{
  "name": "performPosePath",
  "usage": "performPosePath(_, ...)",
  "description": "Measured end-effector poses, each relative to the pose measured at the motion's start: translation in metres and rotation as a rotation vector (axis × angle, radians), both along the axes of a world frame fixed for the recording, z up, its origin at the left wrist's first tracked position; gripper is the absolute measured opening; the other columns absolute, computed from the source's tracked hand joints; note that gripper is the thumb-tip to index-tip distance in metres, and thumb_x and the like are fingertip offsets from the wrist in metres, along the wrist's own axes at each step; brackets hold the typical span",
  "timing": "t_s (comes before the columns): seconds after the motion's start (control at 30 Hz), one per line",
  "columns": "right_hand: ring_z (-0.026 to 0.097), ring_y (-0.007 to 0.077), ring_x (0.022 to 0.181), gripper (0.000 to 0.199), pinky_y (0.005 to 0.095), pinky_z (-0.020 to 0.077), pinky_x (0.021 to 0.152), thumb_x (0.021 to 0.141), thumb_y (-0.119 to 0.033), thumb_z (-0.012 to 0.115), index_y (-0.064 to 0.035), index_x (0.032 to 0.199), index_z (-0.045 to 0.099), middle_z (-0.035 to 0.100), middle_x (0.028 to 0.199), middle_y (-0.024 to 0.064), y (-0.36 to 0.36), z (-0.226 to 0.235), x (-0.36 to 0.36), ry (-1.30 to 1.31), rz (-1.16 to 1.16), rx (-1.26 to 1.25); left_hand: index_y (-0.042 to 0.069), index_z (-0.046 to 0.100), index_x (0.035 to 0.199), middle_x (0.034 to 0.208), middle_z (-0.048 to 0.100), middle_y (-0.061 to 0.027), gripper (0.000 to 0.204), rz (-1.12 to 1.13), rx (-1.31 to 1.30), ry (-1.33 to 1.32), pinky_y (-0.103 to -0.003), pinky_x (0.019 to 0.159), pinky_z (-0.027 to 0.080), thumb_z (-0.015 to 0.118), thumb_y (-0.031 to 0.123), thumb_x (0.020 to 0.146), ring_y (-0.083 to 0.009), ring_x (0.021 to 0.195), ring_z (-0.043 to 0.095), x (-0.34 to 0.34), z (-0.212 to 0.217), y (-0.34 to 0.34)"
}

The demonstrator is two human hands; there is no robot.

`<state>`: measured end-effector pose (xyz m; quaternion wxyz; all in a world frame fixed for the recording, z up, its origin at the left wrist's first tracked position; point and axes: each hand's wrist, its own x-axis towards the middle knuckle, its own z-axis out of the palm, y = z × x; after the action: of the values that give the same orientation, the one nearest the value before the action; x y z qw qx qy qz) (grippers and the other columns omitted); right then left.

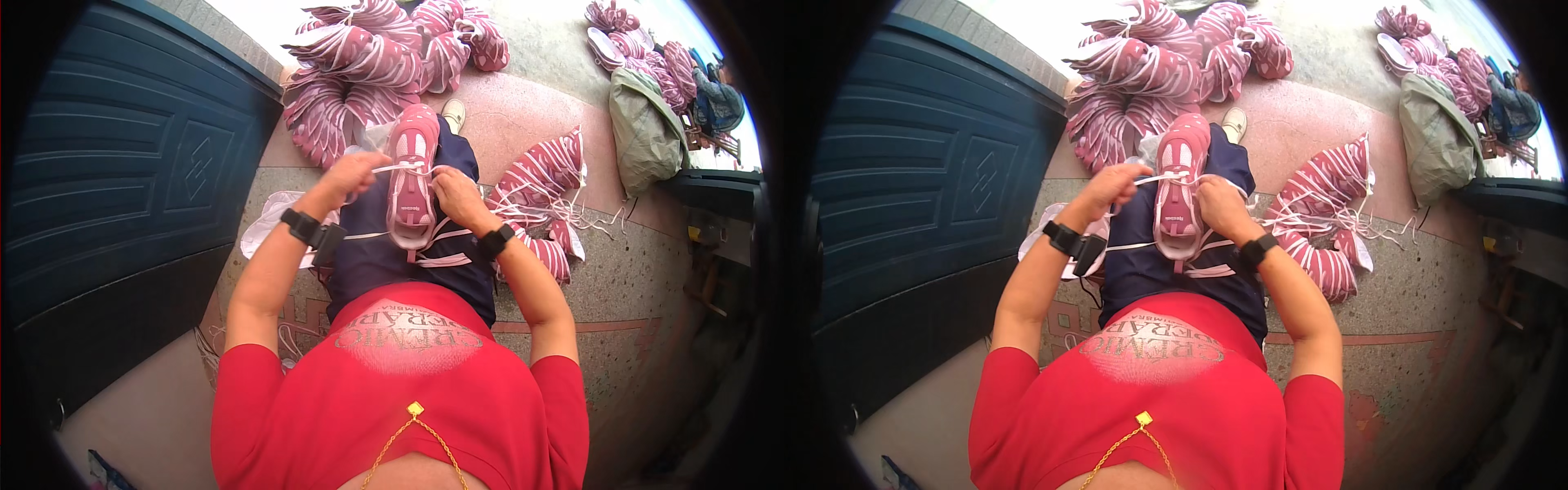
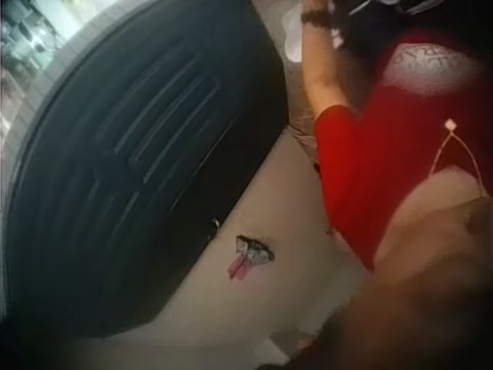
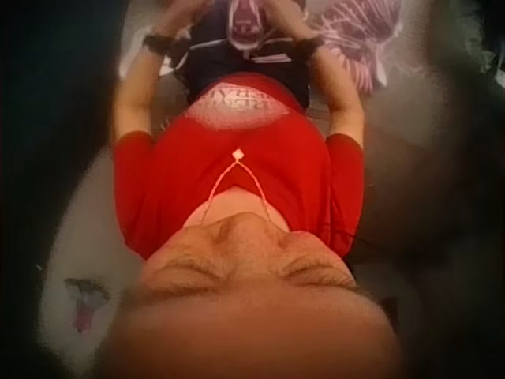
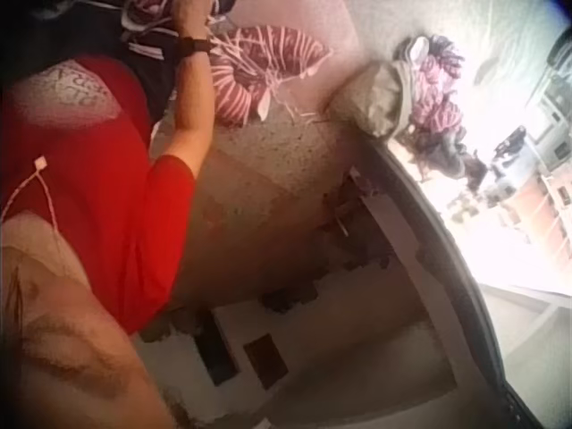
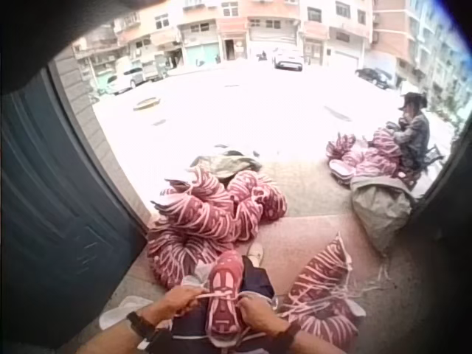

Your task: The person sits on the floor and repeatedly threads a long pink shoelace through the eyelets of a pink sneaker held in their lap. They pull the lace through multiple times, adjusting the loops and tension, but do not complete a final knot or finish the shoe.

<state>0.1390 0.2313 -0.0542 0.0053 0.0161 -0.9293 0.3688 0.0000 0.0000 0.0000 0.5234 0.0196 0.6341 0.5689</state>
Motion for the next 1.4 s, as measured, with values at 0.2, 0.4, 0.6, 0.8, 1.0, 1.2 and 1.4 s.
performPosePath(0.2,0.052,0.0275,0.112,0.019,0.0436,0.0393,0.091,0.083,-0.015,0.051,-0.0022,0.09,0.063,0.061,0.11,0.0114,-0.003,-0.008,-0.017,0.05,-0.107,0.162,0.005,0.066,0.11,0.07,0.059,0.0025,0.026,-0.097,-0.255,0.53,-0.018,0.049,0.036,0.053,0.017,0.091,-0.0029,0.06,0.049,0.031,-0.001,0.03)
performPosePath(0.4,0.053,0.0249,0.108,0.02,0.0416,0.0372,0.091,0.08,-0.014,0.052,-0.0021,0.091,0.063,0.06,0.104,0.0106,-0.013,0.001,-0.023,0.233,-0.038,0.356,0.002,0.069,0.096,0.066,0.057,0.002,0.021,-0.025,-0.277,0.372,-0.019,0.051,0.036,0.055,0.017,0.09,-0.0011,0.059,0.046,0.037,-0.01,0.019)
performPosePath(0.6,0.051,0.022,0.106,0.019,0.038,0.0353,0.09,0.078,-0.013,0.051,-0.0045,0.092,0.061,0.058,0.103,0.0078,-0.018,0.009,-0.021,0.278,0.048,0.598,-0.002,0.067,0.1,0.08,0.066,-0.0035,0.027,-0.025,-0.308,0.71,-0.025,0.065,0.046,0.056,0.021,0.09,-0.0082,0.073,0.058,0.032,-0.035,0.017)
performPosePath(0.8,0.051,0.0201,0.084,0.009,0.0361,0.0361,0.074,0.076,-0.015,0.062,-0.0137,0.085,0.065,0.055,0.084,0.0013,-0.02,0.014,-0.021,0.29,-0.196,0.443,0.004,0.067,0.097,0.086,0.067,-0.0168,0.026,-0.096,-0.48,1.003,-0.039,0.071,0.051,0.056,0.025,0.088,-0.0318,0.081,0.066,0.029,-0.038,0.022)
performPosePath(1.0,0.051,0.0208,0.083,0.007,0.0361,0.0359,0.074,0.077,-0.02,0.066,-0.0129,0.078,0.066,0.056,0.082,0.002,-0.019,0.013,-0.02,0.227,-0.243,0.415,0.005,0.065,0.088,0.078,0.065,-0.018,0.023,-0.202,-0.541,1.146,-0.045,0.068,0.05,0.055,0.026,0.088,-0.0376,0.078,0.063,0.031,-0.038,0.029)
performPosePath(1.2,0.052,0.0217,0.084,0.015,0.0375,0.036,0.074,0.079,-0.025,0.064,-0.0104,0.074,0.066,0.057,0.081,0.0038,-0.022,0.017,-0.019,0.185,-0.219,0.489,0.007,0.065,0.084,0.083,0.064,-0.0159,0.02,-0.215,-0.558,1.313,-0.046,0.071,0.047,0.061,0.027,0.083,-0.0347,0.084,0.06,0.031,-0.03,0.039)
performPosePath(1.4,0.052,0.0285,0.093,0.031,0.0425,0.0379,0.077,0.083,-0.034,0.06,-0.0049,0.091,0.064,0.059,0.091,0.0113,-0.026,0.026,-0.01,0.03,-0.146,0.447,0.007,0.061,0.091,0.092,0.061,-0.0066,0.027,-0.325,-0.661,1.519,-0.041,0.078,0.042,0.066,0.03,0.078,-0.0262,0.096,0.051,0.062,-0.008,0.042)
